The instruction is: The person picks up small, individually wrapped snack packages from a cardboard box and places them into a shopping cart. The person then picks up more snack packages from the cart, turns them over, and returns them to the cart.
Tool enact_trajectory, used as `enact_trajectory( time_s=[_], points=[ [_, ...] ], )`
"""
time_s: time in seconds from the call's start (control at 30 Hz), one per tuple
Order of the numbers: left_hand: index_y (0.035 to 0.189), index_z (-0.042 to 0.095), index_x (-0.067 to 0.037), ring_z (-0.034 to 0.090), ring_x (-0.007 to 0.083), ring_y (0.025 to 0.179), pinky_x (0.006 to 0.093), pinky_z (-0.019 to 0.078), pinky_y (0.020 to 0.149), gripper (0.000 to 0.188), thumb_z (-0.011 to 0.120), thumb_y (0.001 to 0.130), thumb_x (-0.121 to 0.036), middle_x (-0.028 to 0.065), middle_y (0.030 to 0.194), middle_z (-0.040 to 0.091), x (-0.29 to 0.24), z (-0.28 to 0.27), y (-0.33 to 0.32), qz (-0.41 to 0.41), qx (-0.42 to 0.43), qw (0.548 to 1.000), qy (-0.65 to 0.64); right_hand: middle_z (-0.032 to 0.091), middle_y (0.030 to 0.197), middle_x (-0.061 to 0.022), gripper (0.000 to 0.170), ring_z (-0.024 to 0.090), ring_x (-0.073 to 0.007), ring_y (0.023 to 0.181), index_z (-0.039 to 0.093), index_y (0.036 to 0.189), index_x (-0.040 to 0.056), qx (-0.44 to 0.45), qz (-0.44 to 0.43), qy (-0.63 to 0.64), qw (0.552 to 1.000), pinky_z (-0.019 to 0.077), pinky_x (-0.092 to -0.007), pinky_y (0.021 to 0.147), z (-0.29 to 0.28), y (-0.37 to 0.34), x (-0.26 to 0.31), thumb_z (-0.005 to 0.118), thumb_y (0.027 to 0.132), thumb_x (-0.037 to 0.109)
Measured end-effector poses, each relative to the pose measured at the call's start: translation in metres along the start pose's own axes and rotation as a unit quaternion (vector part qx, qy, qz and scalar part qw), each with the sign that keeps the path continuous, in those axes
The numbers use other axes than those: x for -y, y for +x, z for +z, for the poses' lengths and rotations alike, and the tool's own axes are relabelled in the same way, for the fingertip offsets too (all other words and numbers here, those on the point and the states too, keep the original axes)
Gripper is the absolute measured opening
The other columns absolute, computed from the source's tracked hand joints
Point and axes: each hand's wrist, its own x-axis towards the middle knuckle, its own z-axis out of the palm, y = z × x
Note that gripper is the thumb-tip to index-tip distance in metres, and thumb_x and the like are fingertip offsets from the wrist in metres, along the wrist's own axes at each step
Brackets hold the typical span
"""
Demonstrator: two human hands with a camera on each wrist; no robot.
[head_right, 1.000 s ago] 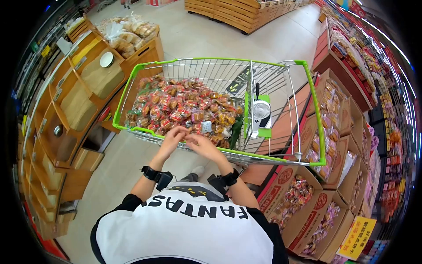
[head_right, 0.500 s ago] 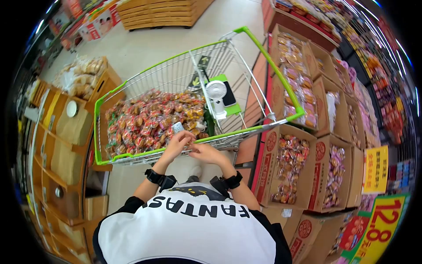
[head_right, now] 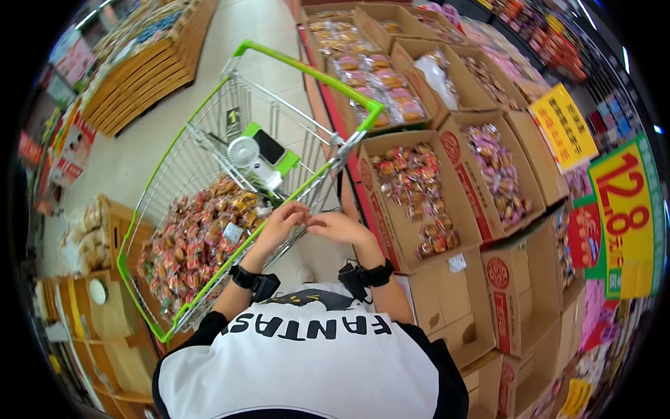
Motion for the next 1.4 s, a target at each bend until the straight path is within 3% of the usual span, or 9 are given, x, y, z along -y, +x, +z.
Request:
enact_trajectory(
  time_s=[0.37, 0.6, 0.73, 0.97, 1.03, 1.2, 1.27, 1.3, 1.4],
  points=[
    [0.093, 0.048, -0.001, 0.053, 0.01, 0.078, 0.0214, 0.0418, 0.067, 0.018, 0.04, 0.081, -0.011, 0.0049, 0.084, 0.055, 0.0, 0.093, 0.076, 0.014, 0.24, 0.971, 0.017, 0.057, 0.081, -0.01, 0.027, 0.053, -0.0182, 0.075, 0.055, 0.093, 0.002, -0.201, 0.156, -0.006, 0.967, 0.0408, -0.0272, 0.068, -0.064, -0.093, -0.025, 0.049, 0.078, 0.024],
    [0.089, 0.048, 0.0, 0.054, 0.013, 0.074, 0.024, 0.0431, 0.063, 0.015, 0.04, 0.079, -0.008, 0.0063, 0.079, 0.055, 0.011, 0.138, 0.108, 0.007, 0.29, 0.952, 0.097, 0.057, 0.086, -0.0116, 0.029, 0.054, -0.0212, 0.078, 0.054, 0.095, 0.0, -0.325, 0.199, 0.03, 0.924, 0.0408, -0.0288, 0.07, -0.09, -0.141, -0.067, 0.047, 0.078, 0.022],
    [0.088, 0.049, 0.0, 0.053, 0.0131, 0.072, 0.0235, 0.0422, 0.063, 0.015, 0.041, 0.079, -0.008, 0.0058, 0.078, 0.054, 0.022, 0.153, 0.125, -0.002, 0.299, 0.945, 0.129, 0.058, 0.086, -0.0104, 0.03, 0.054, -0.0155, 0.079, 0.052, 0.099, -0.002, -0.373, 0.293, 0.036, 0.88, 0.0415, -0.0254, 0.071, -0.1, -0.166, -0.096, 0.047, 0.079, 0.019],
    [0.088, 0.049, -0.001, 0.051, 0.0117, 0.07, 0.0233, 0.0415, 0.061, 0.016, 0.041, 0.077, -0.011, 0.0045, 0.076, 0.053, 0.041, 0.189, 0.151, -0.017, 0.323, 0.934, 0.151, 0.058, 0.073, -0.0101, 0.029, 0.054, -0.0174, 0.059, 0.056, 0.093, -0.0013, -0.459, 0.363, -0.044, 0.809, 0.0433, -0.0286, 0.056, -0.111, -0.198, -0.148, 0.046, 0.075, 0.02],
    [0.087, 0.05, -0.002, 0.05, 0.0115, 0.068, 0.023, 0.0413, 0.06, 0.017, 0.042, 0.076, -0.013, 0.0042, 0.075, 0.052, 0.053, 0.201, 0.157, -0.023, 0.342, 0.921, 0.186, 0.056, 0.088, -0.0196, 0.028, 0.054, -0.0309, 0.083, 0.058, 0.089, 0.0002, -0.473, 0.408, 0.015, 0.78, 0.041, -0.0336, 0.073, -0.11, -0.198, -0.152, 0.045, 0.073, 0.02],
    [0.087, 0.05, -0.003, 0.049, 0.0111, 0.061, 0.0228, 0.0399, 0.052, 0.018, 0.044, 0.075, -0.015, 0.0044, 0.067, 0.052, 0.09, 0.225, 0.165, -0.025, 0.359, 0.906, 0.225, 0.054, 0.091, -0.0218, 0.029, 0.052, -0.0327, 0.087, 0.058, 0.09, 0.0008, -0.487, 0.422, 0.043, 0.763, 0.0399, -0.035, 0.077, -0.095, -0.206, -0.187, 0.045, 0.073, 0.019],
    [0.087, 0.054, -0.002, 0.055, 0.0243, 0.07, 0.0311, 0.0425, 0.063, 0.025, 0.044, 0.072, -0.02, 0.0146, 0.075, 0.057, 0.088, 0.232, 0.162, -0.062, 0.375, 0.877, 0.296, 0.058, 0.076, -0.017, 0.026, 0.056, -0.029, 0.068, 0.059, 0.086, 0.002, -0.5, 0.396, -0.117, 0.761, 0.0436, -0.035, 0.064, -0.088, -0.208, -0.204, 0.046, 0.073, 0.02],
    [0.087, 0.054, -0.002, 0.055, 0.0243, 0.07, 0.0311, 0.0425, 0.063, 0.025, 0.044, 0.072, -0.02, 0.0146, 0.075, 0.057, 0.094, 0.235, 0.162, -0.063, 0.378, 0.875, 0.297, 0.056, 0.082, -0.0192, 0.024, 0.052, -0.0329, 0.081, 0.06, 0.08, 0.0028, -0.505, 0.407, -0.068, 0.758, 0.0405, -0.0363, 0.074, -0.09, -0.208, -0.211, 0.048, 0.071, 0.022],
    [0.088, 0.054, -0.003, 0.055, 0.0284, 0.075, 0.0327, 0.0427, 0.066, 0.027, 0.045, 0.071, -0.022, 0.0176, 0.08, 0.057, 0.107, 0.245, 0.165, -0.065, 0.4, 0.851, 0.334, 0.056, 0.079, -0.02, 0.024, 0.053, -0.0317, 0.079, 0.06, 0.077, 0.0028, -0.492, 0.436, -0.159, 0.737, 0.0411, -0.0361, 0.073, -0.086, -0.205, -0.226, 0.049, 0.07, 0.024]
  ],
)
